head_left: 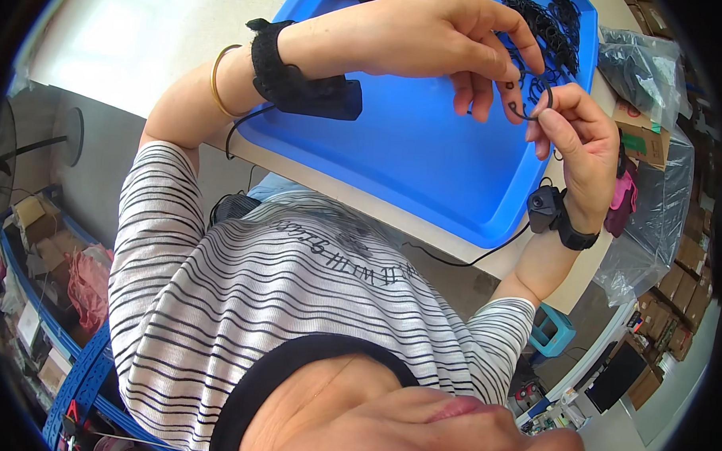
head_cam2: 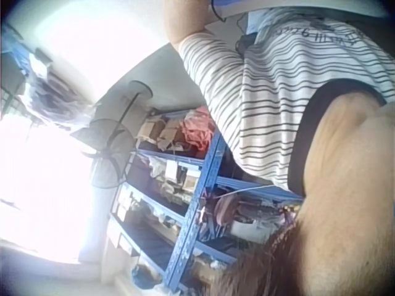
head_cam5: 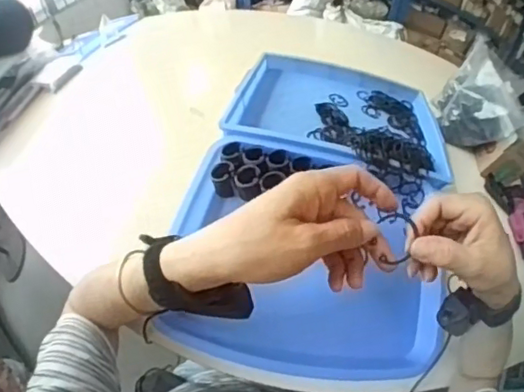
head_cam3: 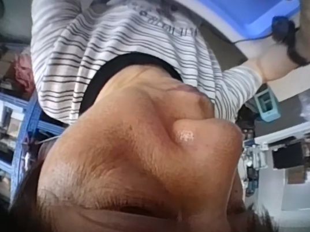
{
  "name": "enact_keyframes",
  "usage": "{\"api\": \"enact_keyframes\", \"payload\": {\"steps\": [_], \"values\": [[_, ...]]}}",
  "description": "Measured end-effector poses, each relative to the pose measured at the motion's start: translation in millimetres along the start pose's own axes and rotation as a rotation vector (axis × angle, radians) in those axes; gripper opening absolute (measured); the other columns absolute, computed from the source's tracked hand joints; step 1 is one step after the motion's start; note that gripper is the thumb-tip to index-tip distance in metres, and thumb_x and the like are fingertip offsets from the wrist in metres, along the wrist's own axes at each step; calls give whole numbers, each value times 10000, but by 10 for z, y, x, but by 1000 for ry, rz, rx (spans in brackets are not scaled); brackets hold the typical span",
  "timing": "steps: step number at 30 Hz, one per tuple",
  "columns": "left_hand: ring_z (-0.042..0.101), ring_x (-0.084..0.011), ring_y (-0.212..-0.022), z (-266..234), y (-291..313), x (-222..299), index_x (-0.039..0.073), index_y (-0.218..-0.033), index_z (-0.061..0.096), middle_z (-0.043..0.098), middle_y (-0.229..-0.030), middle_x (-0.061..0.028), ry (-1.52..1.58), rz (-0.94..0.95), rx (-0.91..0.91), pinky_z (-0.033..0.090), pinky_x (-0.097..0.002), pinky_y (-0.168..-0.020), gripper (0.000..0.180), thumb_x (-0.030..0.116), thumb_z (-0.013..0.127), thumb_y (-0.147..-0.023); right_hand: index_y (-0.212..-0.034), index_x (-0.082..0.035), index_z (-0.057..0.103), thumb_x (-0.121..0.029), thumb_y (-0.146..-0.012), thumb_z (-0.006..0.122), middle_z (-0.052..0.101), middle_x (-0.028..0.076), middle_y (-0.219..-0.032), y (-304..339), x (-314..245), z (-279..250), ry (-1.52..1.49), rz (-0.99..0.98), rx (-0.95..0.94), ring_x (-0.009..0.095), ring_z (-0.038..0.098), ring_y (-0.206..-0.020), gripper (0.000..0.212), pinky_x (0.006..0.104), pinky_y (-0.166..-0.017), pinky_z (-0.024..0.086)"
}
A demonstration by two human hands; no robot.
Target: Assembling small black rings onto a cylindrical part at a workbench.
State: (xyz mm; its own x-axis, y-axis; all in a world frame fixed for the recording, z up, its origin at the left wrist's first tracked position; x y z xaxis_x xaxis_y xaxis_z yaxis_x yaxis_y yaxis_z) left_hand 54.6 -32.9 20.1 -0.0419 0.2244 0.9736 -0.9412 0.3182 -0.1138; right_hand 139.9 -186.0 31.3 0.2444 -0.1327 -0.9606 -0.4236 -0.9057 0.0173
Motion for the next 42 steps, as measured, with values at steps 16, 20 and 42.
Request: {"api": "enact_keyframes", "payload": {"steps": [16,20,42], "values": [[606,-70,-688,30,30,51,1,-1006,650,720,-822,-37,-230,30,98,500,-220,-629,178,159,595,-1067,-1068,-10,663,-174,-992,692,701,49,-882,3,-12,-28,-114,-74,47,81,631,-731,183,216,-625,479],[629,-112,-687,-22,28,53,-16,-1010,646,718,-808,-61,-323,198,169,518,-260,-636,132,109,616,-1040,-1068,-12,657,-206,-1001,700,691,29,-874,-11,-57,161,-72,-62,-36,67,615,-731,210,200,-620,463],[730,-187,-714,-11,98,166,-38,-980,665,737,-809,-131,-448,183,194,547,-306,-627,150,97,722,-950,-1012,-18,679,-179,-1002,716,693,10,-821,27,-147,73,191,-253,292,68,589,-672,166,211,-627,473]]}}
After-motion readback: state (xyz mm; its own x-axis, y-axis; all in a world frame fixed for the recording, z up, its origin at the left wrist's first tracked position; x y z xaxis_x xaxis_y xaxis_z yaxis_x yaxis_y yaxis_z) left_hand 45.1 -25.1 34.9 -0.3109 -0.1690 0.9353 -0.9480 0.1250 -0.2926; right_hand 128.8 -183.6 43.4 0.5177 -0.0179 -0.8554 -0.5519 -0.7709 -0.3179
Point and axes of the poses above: each hand's wrist, its own y-axis away from the middle knuckle, its own z-axis out of the palm, x = y × z, the point moved 7 cm from there along -y, towards the middle knuckle
